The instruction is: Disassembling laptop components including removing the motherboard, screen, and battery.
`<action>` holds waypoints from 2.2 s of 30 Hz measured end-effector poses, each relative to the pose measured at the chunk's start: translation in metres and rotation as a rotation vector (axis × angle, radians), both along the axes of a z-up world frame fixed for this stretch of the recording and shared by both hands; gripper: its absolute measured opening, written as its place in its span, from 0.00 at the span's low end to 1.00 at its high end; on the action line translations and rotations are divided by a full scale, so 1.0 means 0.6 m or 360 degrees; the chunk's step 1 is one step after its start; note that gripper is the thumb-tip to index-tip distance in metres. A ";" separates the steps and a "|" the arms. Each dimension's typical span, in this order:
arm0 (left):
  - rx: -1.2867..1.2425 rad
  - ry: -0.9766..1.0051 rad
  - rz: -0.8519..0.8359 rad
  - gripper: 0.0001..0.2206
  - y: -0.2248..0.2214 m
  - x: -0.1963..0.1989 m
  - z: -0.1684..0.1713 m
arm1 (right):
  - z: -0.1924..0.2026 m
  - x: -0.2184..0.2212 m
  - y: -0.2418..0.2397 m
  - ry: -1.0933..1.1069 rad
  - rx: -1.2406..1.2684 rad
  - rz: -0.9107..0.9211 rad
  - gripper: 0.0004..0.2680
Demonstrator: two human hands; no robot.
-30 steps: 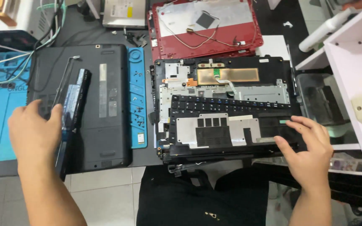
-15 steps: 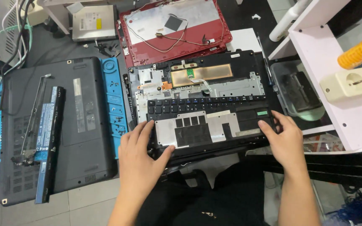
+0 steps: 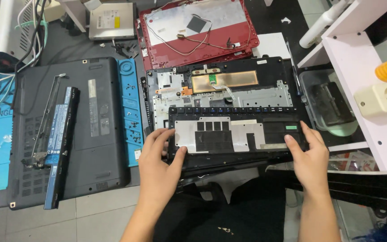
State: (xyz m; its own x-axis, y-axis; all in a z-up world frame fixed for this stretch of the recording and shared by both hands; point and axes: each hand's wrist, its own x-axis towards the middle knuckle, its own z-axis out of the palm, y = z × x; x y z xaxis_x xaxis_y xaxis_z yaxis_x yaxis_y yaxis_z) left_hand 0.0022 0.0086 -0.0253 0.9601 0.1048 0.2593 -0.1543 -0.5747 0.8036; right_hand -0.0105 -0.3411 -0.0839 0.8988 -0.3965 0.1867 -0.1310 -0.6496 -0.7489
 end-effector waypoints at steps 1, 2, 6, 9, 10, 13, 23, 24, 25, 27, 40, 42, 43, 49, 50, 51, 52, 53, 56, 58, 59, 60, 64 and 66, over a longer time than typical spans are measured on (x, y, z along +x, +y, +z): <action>-0.0124 0.0121 0.0012 0.19 0.001 0.001 -0.002 | 0.002 0.000 0.002 -0.0064 -0.0005 0.0029 0.20; -0.0249 0.0242 0.0022 0.19 0.001 0.002 -0.003 | 0.004 0.000 0.003 -0.0128 -0.0010 0.0057 0.21; -0.0813 0.0513 0.0000 0.25 0.011 0.009 -0.036 | 0.008 0.000 0.006 -0.0095 -0.0003 0.0073 0.21; -0.1267 0.0616 -0.0237 0.30 0.003 0.011 -0.027 | 0.011 0.002 0.013 -0.0119 0.0068 0.0067 0.20; -0.1279 0.0625 -0.0248 0.32 -0.004 0.011 -0.021 | 0.012 0.003 0.015 -0.0104 0.0114 0.0038 0.20; -0.1396 0.0635 -0.0244 0.35 -0.017 0.008 -0.028 | 0.008 0.000 0.014 -0.0082 0.0130 0.0002 0.20; -0.1826 0.0769 -0.0233 0.30 -0.028 0.001 -0.066 | -0.002 0.000 0.002 -0.0077 0.0312 0.0031 0.20; -0.1829 0.0771 -0.0225 0.30 -0.027 -0.001 -0.063 | -0.005 0.000 -0.002 -0.0070 0.0311 0.0036 0.20; -0.1905 0.0759 -0.0266 0.29 -0.026 -0.004 -0.060 | -0.007 0.000 -0.007 -0.0103 0.0463 0.0051 0.19; -0.1982 0.0728 -0.0309 0.29 -0.021 -0.003 -0.049 | -0.008 0.003 -0.016 -0.0146 0.0613 0.0076 0.19; -0.2252 0.0318 -0.0093 0.22 0.117 -0.041 -0.007 | -0.020 -0.002 -0.071 -0.0328 0.0730 0.0147 0.14; -0.2260 0.0190 0.0008 0.21 0.141 -0.054 -0.018 | -0.036 -0.002 -0.082 -0.0341 0.0708 0.0158 0.14; -0.2272 0.0089 0.0161 0.21 0.149 -0.060 -0.023 | -0.045 0.000 -0.089 -0.0366 0.0692 0.0166 0.13; -0.2258 -0.0224 0.0631 0.23 0.166 -0.086 -0.062 | -0.050 0.004 -0.078 -0.0442 0.0582 0.0133 0.11; -0.2266 -0.0267 0.0701 0.23 0.165 -0.086 -0.065 | -0.044 0.004 -0.072 -0.0454 0.0549 0.0098 0.11; -0.2269 -0.0258 0.0689 0.23 0.166 -0.086 -0.073 | -0.040 0.003 -0.066 -0.0458 0.0545 0.0085 0.11; -0.2270 -0.0303 0.0741 0.23 0.168 -0.085 -0.081 | -0.037 0.002 -0.060 -0.0484 0.0535 0.0100 0.10; -0.2270 -0.0349 0.0794 0.23 0.169 -0.083 -0.088 | -0.033 0.001 -0.055 -0.0509 0.0525 0.0114 0.10; -0.2267 -0.0358 0.0862 0.23 0.178 -0.077 -0.114 | -0.030 -0.007 -0.047 -0.0574 0.0504 0.0106 0.10; -0.2225 -0.0356 0.0855 0.22 0.186 -0.074 -0.130 | -0.040 -0.012 -0.050 -0.0587 0.0491 0.0091 0.09; -0.2179 -0.0373 0.0870 0.21 0.189 -0.073 -0.138 | -0.045 -0.015 -0.052 -0.0592 0.0485 0.0101 0.09; -0.2186 -0.0354 0.0849 0.21 0.192 -0.071 -0.144 | -0.041 -0.017 -0.047 -0.0597 0.0475 0.0076 0.09; -0.2208 -0.0372 0.0933 0.19 0.205 -0.063 -0.167 | 0.009 -0.024 0.017 -0.0569 0.0313 0.0119 0.10; -0.2217 -0.0380 0.0944 0.19 0.206 -0.058 -0.161 | 0.041 -0.027 0.073 -0.0485 0.0229 0.0053 0.12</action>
State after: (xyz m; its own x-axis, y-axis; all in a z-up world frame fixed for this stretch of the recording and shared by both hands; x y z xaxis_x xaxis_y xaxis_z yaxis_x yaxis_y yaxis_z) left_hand -0.0325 0.1321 -0.1222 0.6452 0.7288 -0.2295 -0.3813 0.5674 0.7298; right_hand -0.0266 -0.2972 -0.0593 0.8232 -0.4095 0.3931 0.1328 -0.5344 -0.8348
